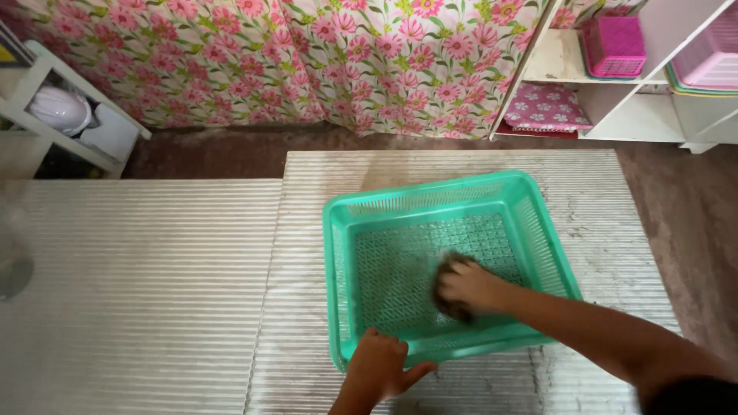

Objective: Wiping down a plastic storage basket using a brown cloth.

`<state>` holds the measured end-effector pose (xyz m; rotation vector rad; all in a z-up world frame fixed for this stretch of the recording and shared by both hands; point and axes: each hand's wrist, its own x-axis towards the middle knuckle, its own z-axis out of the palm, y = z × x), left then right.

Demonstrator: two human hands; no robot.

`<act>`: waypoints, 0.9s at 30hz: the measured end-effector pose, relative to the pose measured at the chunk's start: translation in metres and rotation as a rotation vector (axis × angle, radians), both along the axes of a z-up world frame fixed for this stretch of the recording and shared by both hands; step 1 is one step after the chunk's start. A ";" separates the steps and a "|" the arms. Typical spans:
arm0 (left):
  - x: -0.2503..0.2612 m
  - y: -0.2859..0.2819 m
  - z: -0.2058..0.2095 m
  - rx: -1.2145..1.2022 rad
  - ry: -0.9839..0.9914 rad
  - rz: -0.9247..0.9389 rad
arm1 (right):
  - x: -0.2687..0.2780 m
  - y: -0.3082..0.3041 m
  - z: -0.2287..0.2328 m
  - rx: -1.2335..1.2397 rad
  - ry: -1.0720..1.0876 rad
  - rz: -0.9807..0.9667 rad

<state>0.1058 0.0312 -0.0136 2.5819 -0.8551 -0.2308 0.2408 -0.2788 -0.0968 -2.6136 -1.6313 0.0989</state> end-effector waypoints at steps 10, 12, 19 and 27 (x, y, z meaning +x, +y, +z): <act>0.000 -0.001 -0.006 -0.017 0.011 0.047 | 0.115 0.176 -0.019 0.258 -0.074 -0.352; 0.000 -0.004 -0.005 0.053 0.032 0.061 | 0.104 0.162 -0.022 0.072 -0.007 -0.209; -0.001 -0.005 -0.009 0.058 0.002 0.061 | -0.005 0.063 0.044 -0.225 0.257 0.151; -0.004 -0.007 -0.012 0.052 0.047 0.028 | 0.023 0.120 0.033 -0.022 -0.029 0.116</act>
